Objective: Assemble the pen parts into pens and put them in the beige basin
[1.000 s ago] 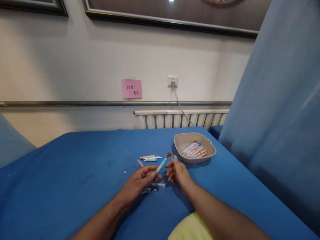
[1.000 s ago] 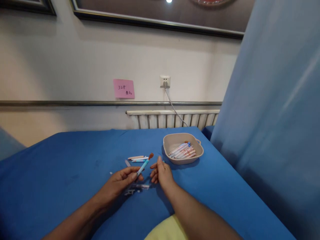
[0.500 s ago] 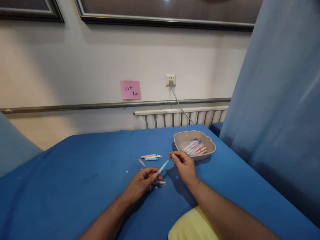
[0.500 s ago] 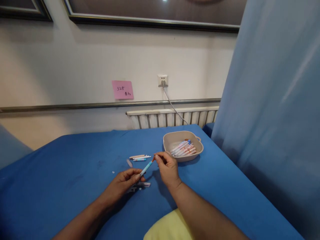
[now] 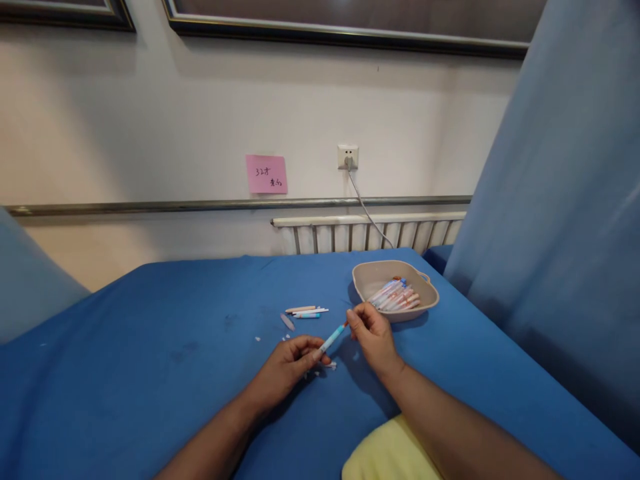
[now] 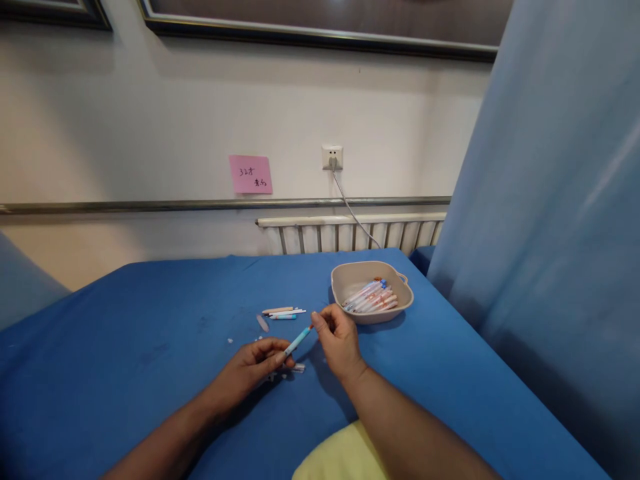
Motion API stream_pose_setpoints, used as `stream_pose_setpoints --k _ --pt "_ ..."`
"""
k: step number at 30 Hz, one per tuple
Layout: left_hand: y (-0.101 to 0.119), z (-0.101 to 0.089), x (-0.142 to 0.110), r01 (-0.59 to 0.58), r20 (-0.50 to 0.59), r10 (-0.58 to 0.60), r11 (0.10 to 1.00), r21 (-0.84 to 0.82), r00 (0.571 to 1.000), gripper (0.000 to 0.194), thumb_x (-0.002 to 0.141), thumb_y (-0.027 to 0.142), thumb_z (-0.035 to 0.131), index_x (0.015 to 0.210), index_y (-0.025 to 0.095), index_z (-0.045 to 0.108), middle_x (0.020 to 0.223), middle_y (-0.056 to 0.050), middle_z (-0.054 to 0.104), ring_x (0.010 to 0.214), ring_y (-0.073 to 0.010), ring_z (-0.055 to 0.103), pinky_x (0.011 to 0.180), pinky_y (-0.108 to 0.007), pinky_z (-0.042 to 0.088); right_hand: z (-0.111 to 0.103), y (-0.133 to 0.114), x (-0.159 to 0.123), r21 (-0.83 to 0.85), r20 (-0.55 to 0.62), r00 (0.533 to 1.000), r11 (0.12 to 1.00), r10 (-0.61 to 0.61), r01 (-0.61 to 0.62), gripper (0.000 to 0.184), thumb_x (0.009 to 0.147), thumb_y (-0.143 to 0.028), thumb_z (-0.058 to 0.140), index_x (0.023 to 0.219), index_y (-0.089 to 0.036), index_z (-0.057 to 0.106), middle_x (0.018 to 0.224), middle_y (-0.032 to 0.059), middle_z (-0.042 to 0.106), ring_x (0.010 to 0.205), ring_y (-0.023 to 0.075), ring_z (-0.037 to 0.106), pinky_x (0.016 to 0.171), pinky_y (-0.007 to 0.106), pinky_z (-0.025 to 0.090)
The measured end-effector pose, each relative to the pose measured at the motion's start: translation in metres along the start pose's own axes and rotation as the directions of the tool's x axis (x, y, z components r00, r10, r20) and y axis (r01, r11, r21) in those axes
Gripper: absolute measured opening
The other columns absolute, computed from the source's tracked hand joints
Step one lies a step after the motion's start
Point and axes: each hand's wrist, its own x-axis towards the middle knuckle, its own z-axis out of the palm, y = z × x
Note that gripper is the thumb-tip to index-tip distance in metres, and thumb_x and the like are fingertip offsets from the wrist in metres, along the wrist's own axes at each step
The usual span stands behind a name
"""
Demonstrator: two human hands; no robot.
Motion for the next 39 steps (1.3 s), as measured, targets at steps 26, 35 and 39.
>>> stream_pose_setpoints --k 26,35,39 --pt "0.087 0.026 0.082 -0.236 -0.060 0.261 0.934 0.270 0.964 0.034 0.069 0.043 0.065 0.087 0.013 0.065 0.073 -0.001 0.064 0.065 -0.0140 0.053 0.061 -0.023 0.041 0.016 0.031 0.006 -0.152 0.201 0.945 0.961 0.257 -0.229 0.050 0.087 -0.057 0.035 0.065 -0.017 0.055 0.047 -0.0033 0.052 0.037 0.0082 0.045 0.041 0.019 0.034" --pt "0.104 0.080 0.177 -0.263 0.057 0.302 0.703 0.661 0.951 0.016 0.076 0.024 0.057 0.082 0.012 0.064 0.071 -0.002 0.064 0.068 -0.0146 0.056 0.060 -0.023 0.042 0.015 0.028 0.009 -0.334 0.217 0.948 0.930 0.234 -0.153 0.036 0.090 -0.041 0.042 0.071 -0.019 0.064 0.052 0.0003 0.059 0.048 0.0141 0.053 0.050 0.024 0.037" --pt "0.100 0.092 0.201 -0.212 0.101 0.219 0.576 0.789 0.971 0.010 0.072 0.022 0.063 0.075 0.014 0.066 0.070 -0.002 0.065 0.069 -0.0161 0.057 0.061 -0.024 0.041 0.012 0.023 0.012 -0.422 0.250 0.938 0.899 0.240 -0.118 0.031 0.089 -0.035 0.042 0.079 -0.019 0.065 0.063 0.0030 0.065 0.057 0.0162 0.058 0.053 0.025 0.038"
